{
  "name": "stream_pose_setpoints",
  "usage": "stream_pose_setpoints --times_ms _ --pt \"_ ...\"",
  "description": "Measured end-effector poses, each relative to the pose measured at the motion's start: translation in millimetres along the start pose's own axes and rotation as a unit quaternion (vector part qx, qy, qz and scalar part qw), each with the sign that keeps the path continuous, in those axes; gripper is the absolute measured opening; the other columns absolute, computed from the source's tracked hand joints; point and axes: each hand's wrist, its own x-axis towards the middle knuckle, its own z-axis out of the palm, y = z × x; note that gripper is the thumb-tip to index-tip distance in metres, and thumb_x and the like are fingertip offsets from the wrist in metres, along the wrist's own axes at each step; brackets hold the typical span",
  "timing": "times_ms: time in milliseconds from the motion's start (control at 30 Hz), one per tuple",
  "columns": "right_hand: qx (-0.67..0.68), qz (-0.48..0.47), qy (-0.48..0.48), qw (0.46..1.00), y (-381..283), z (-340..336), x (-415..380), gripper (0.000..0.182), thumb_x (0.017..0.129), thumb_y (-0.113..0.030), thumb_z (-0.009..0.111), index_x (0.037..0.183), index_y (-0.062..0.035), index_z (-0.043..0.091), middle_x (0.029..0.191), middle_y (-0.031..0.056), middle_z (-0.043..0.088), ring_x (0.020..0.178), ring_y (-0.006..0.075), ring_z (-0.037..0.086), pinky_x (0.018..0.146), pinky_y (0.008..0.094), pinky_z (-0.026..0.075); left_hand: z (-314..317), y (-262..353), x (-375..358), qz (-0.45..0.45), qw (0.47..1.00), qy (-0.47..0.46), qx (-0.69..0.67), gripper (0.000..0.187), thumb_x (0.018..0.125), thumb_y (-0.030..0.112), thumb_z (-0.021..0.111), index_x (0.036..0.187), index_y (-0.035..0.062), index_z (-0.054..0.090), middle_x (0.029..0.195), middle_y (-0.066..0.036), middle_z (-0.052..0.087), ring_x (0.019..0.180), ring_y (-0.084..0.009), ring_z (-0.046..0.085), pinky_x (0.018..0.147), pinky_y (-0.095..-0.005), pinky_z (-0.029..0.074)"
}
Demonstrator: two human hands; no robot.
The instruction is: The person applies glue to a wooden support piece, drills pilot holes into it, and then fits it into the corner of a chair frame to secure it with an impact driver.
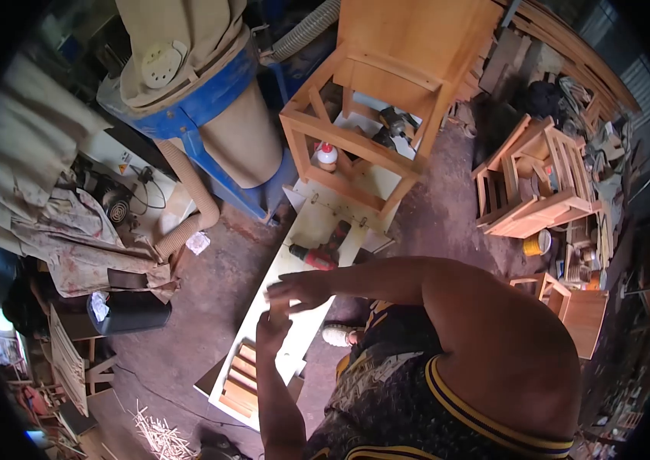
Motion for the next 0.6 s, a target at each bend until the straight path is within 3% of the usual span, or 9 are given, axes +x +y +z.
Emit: stream_pose_setpoints --times_ms 67,100,133,200,267,333,400,467,600 --pt "0.105 0.073 -0.119 0.985 11 30 -10 0.050 0.095 -0.041 0.049 0.132 -0.0072 0.052 0.138 0.0132 0.051 0.126 0.0284 0.051 0.104 0.0459 0.039 -2 46 -10 0.032 0.989 0.005 0.144 0.062 0.069 0.027 0.080 0.116 -0.0050 0.054 0.095 -0.020 0.068 0.084 -0.0286 0.068 0.074 -0.0369 0.053" --pt "-0.129 0.242 -0.033 0.961 -32 -6 -11 0.049 0.094 -0.042 0.051 0.126 -0.0055 0.057 0.133 0.0153 0.054 0.122 0.0334 0.052 0.102 0.0476 0.040 0 46 -13 0.075 0.984 0.028 0.157 0.066 0.066 0.029 0.081 0.116 -0.0044 0.055 0.096 -0.023 0.067 0.086 -0.0320 0.068 0.076 -0.0391 0.053" --pt "-0.198 0.266 0.006 0.943 -19 -7 -8 0.045 0.091 -0.037 0.059 0.121 -0.0037 0.060 0.128 0.0195 0.056 0.118 0.0389 0.052 0.100 0.0479 0.042 -1 60 -21 0.020 0.993 0.016 0.112 0.066 0.068 0.027 0.081 0.119 -0.0039 0.053 0.095 -0.020 0.068 0.086 -0.0305 0.068 0.075 -0.0378 0.054" --pt "-0.230 -0.072 0.228 0.943 -15 -3 -17 0.052 0.087 -0.038 0.065 0.125 -0.0034 0.057 0.129 0.0230 0.052 0.119 0.0409 0.050 0.099 0.0483 0.041 -1 45 -23 -0.014 0.998 -0.058 -0.013 0.063 0.072 0.023 0.079 0.123 -0.0033 0.051 0.102 -0.016 0.068 0.086 -0.0288 0.068 0.073 -0.0380 0.055" --pt "-0.077 -0.142 0.171 0.972 -71 7 -29 0.059 0.085 -0.041 0.067 0.128 -0.0042 0.054 0.133 0.0229 0.048 0.123 0.0392 0.047 0.100 0.0501 0.039 17 7 0 0.008 0.996 -0.076 -0.043 0.062 0.077 0.024 0.075 0.126 -0.0037 0.049 0.106 -0.016 0.067 0.086 -0.0277 0.067 0.074 -0.0381 0.055" --pt "-0.084 -0.247 0.158 0.953 -131 21 -46 0.070 0.079 -0.047 0.070 0.132 -0.0057 0.050 0.135 0.0204 0.045 0.120 0.0385 0.048 0.098 0.0512 0.039 25 -13 11 0.034 0.992 -0.100 -0.064 0.062 0.082 0.026 0.071 0.129 -0.0041 0.046 0.110 -0.015 0.065 0.086 -0.0266 0.066 0.074 -0.0382 0.055" --pt "-0.119 -0.217 0.107 0.963 -164 23 -57 0.075 0.076 -0.051 0.072 0.133 -0.0072 0.050 0.134 0.0191 0.045 0.119 0.0391 0.048 0.096 0.0533 0.041 37 -59 -33 0.039 0.991 -0.085 -0.100 0.060 0.081 0.026 0.071 0.128 -0.0039 0.048 0.108 -0.015 0.066 0.085 -0.0258 0.066 0.072 -0.0374 0.055" --pt "-0.040 -0.129 0.071 0.988 -138 24 -51 0.081 0.077 -0.048 0.071 0.140 -0.0077 0.041 0.142 0.0229 0.036 0.126 0.0431 0.042 0.104 0.0567 0.033 49 -34 4 0.039 0.987 -0.070 -0.137 0.059 0.081 0.026 0.070 0.127 -0.0038 0.049 0.106 -0.015 0.066 0.083 -0.0251 0.067 0.069 -0.0367 0.054" --pt "-0.154 -0.194 0.107 0.963 -115 -26 -51 0.074 0.084 -0.036 0.067 0.142 -0.0033 0.035 0.143 0.0240 0.033 0.136 0.0433 0.029 0.110 0.0534 0.028 66 11 95 0.036 0.971 -0.020 -0.235 0.057 0.080 0.027 0.069 0.125 -0.0034 0.051 0.103 -0.016 0.068 0.080 -0.0236 0.068 0.064 -0.0352 0.054"
